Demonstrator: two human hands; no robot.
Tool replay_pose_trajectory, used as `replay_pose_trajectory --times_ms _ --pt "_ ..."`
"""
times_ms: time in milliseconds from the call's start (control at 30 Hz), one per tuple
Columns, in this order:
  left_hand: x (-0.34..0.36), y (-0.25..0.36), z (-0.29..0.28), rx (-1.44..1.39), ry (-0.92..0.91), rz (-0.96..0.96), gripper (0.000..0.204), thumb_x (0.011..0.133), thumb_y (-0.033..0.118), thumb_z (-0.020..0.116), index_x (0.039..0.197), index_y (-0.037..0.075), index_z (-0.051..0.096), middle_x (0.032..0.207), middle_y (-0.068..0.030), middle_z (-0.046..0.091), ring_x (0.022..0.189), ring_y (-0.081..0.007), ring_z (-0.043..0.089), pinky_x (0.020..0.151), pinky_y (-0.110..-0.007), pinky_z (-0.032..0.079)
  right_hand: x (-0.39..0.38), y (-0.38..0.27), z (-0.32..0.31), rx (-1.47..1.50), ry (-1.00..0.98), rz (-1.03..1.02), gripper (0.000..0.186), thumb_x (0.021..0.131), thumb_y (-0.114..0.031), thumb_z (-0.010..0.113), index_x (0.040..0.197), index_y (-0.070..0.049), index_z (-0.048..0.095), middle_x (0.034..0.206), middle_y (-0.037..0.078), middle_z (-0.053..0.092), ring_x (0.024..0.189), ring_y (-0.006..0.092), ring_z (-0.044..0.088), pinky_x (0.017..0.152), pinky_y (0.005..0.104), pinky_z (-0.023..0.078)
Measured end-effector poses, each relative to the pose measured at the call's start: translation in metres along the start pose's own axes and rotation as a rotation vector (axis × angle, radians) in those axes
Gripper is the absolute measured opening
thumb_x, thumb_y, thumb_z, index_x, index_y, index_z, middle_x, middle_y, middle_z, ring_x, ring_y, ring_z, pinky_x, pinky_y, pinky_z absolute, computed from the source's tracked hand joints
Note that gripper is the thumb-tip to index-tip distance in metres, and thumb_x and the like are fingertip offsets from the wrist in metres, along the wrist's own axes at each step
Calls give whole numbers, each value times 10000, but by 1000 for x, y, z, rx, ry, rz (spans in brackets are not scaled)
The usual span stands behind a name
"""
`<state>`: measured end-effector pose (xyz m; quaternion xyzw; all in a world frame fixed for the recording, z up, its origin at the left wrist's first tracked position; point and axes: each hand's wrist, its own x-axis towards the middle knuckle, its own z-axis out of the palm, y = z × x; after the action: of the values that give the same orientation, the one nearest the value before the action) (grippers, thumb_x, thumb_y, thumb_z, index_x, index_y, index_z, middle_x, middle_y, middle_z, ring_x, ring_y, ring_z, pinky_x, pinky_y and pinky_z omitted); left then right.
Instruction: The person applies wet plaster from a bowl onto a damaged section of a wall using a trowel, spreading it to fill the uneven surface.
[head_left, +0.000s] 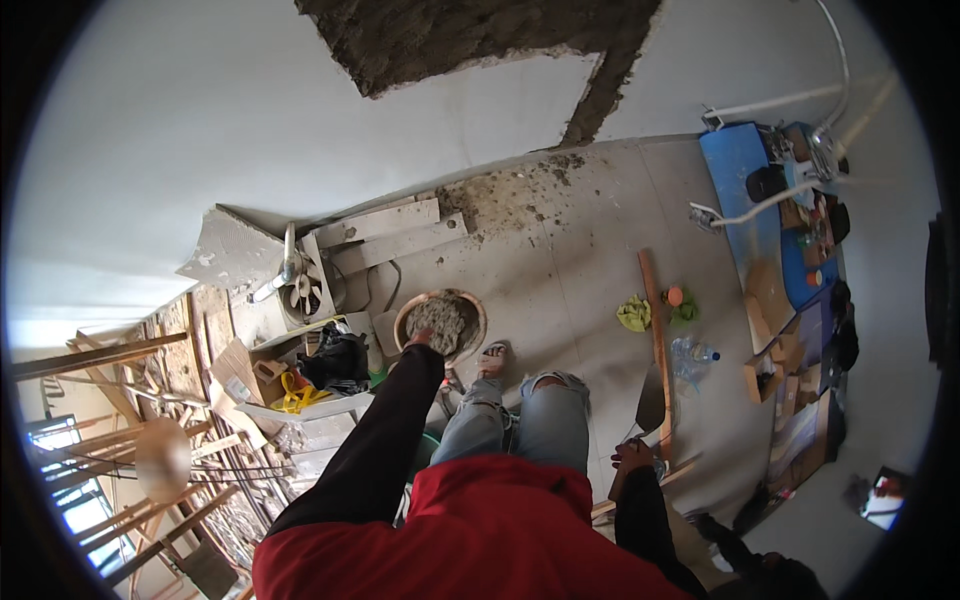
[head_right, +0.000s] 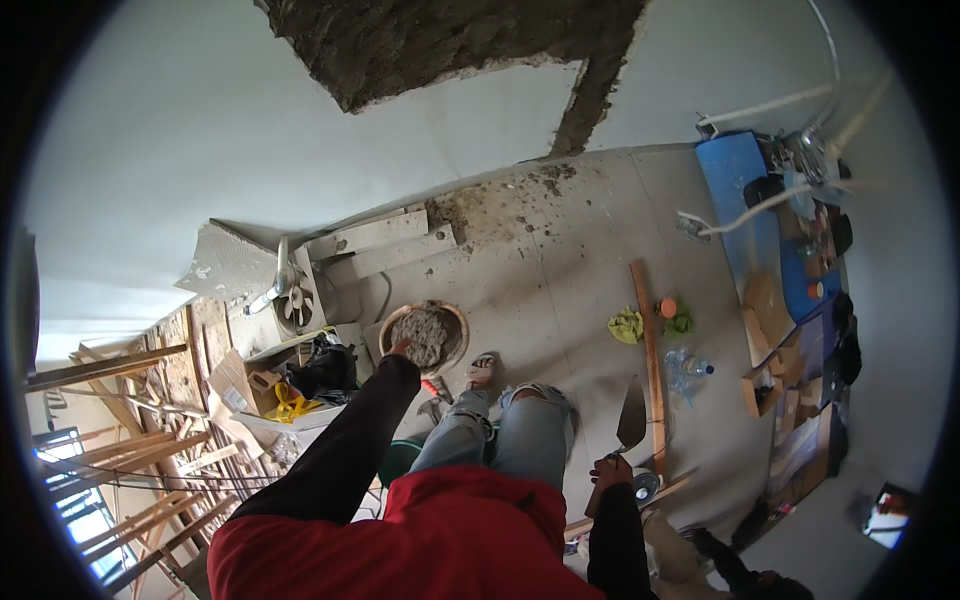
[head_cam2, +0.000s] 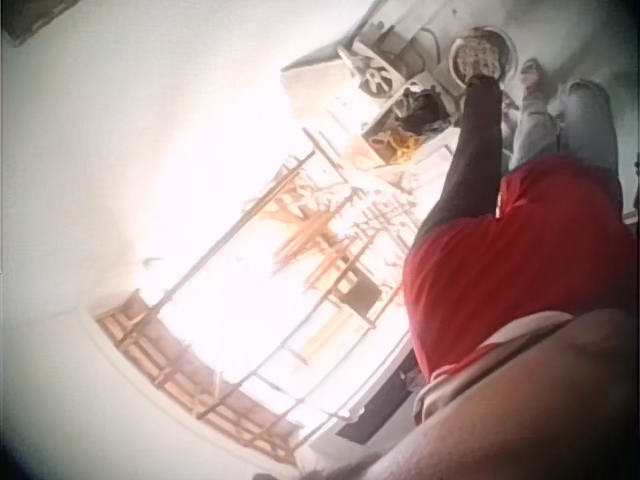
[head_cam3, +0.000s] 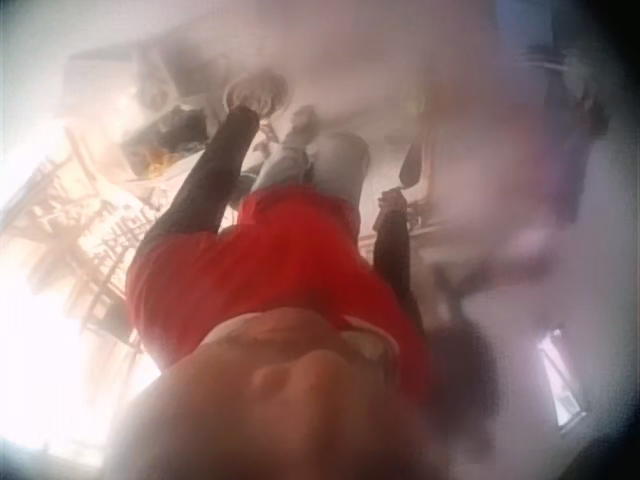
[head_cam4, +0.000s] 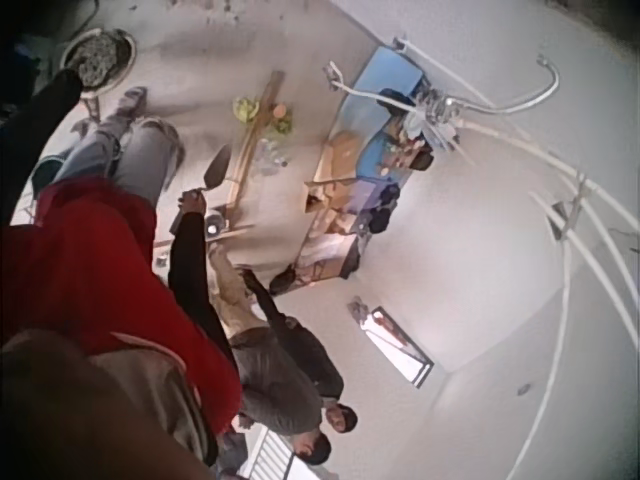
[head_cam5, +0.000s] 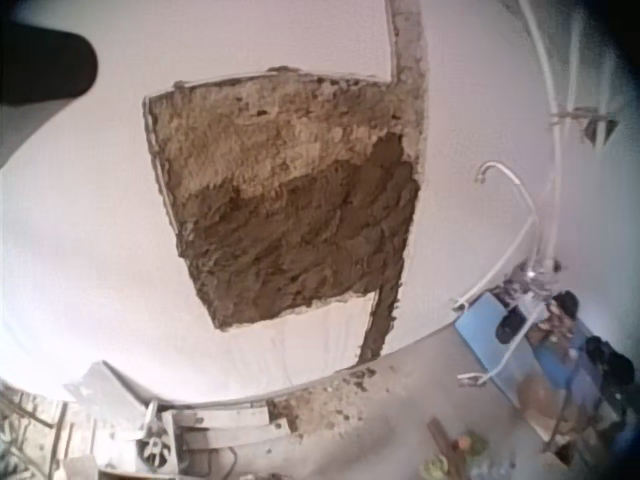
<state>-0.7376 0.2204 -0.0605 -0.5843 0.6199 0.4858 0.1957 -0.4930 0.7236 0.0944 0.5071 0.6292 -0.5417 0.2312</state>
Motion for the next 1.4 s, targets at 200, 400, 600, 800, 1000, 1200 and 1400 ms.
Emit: replay_pose_trajectory --times_ms 200,400,600,800,1000,1200,1400 --pt "34 62 93 221 -151 93 578 762 449 617 1155 26 627 1239 -182 585 1166 -307 535 991 -339 381 39 -62 29 -242 -13 -37 97 729 -11 602 768 -55 525 666 81 578 540 196 605 477 331 522" --pt "85 70 187 359 -218 245 475 804 474 517 1143 168 648 1223 -189 584 1185 -319 514 992 -367 383 123 -123 65 -568 -131 -110 144 710 -51 624 847 -39 583 648 56 571 490 161 555 460 313 472" --pt "164 28 238 760 -180 705 370 815 390 539 1078 163 668 1059 -185 649 1027 -373 596 905 -427 456 192 -180 86 -840 -289 -455 186 695 -87 650 864 -37 591 679 91 602 599 221 614 567 347 500" --pt "171 73 199 325 -20 179 374 875 380 506 1068 95 653 1093 -183 627 1081 -369 551 927 -435 424 227 -250 169 -1240 -438 -547 473 704 -150 634 1147 -34 516 958 215 640 918 393 611 802 448 493" --pt "134 -20 139 351 53 285 445 823 426 605 1112 87 601 1056 -138 662 1002 -343 618 884 -418 469 260 -261 281 -1389 -677 -724 708 728 -135 611 1366 -10 329 1090 274 585 1004 454 558 866 466 466" --pt "-80 -167 99 311 -301 -194 608 833 560 553 1244 111 554 1168 -191 612 1114 -339 564 975 -404 414 276 -244 412 -1667 -629 -849 462 742 -97 607 1195 -132 528 998 258 606 958 434 578 839 466 477" --pt "-193 -290 112 -395 -446 -366 893 858 674 402 1460 39 227 1457 -215 337 1357 -312 327 1109 -357 234 341 -191 508 -2320 -732 -924 350 813 -131 555 1152 -61 603 1177 196 593 1109 352 552 935 418 452"
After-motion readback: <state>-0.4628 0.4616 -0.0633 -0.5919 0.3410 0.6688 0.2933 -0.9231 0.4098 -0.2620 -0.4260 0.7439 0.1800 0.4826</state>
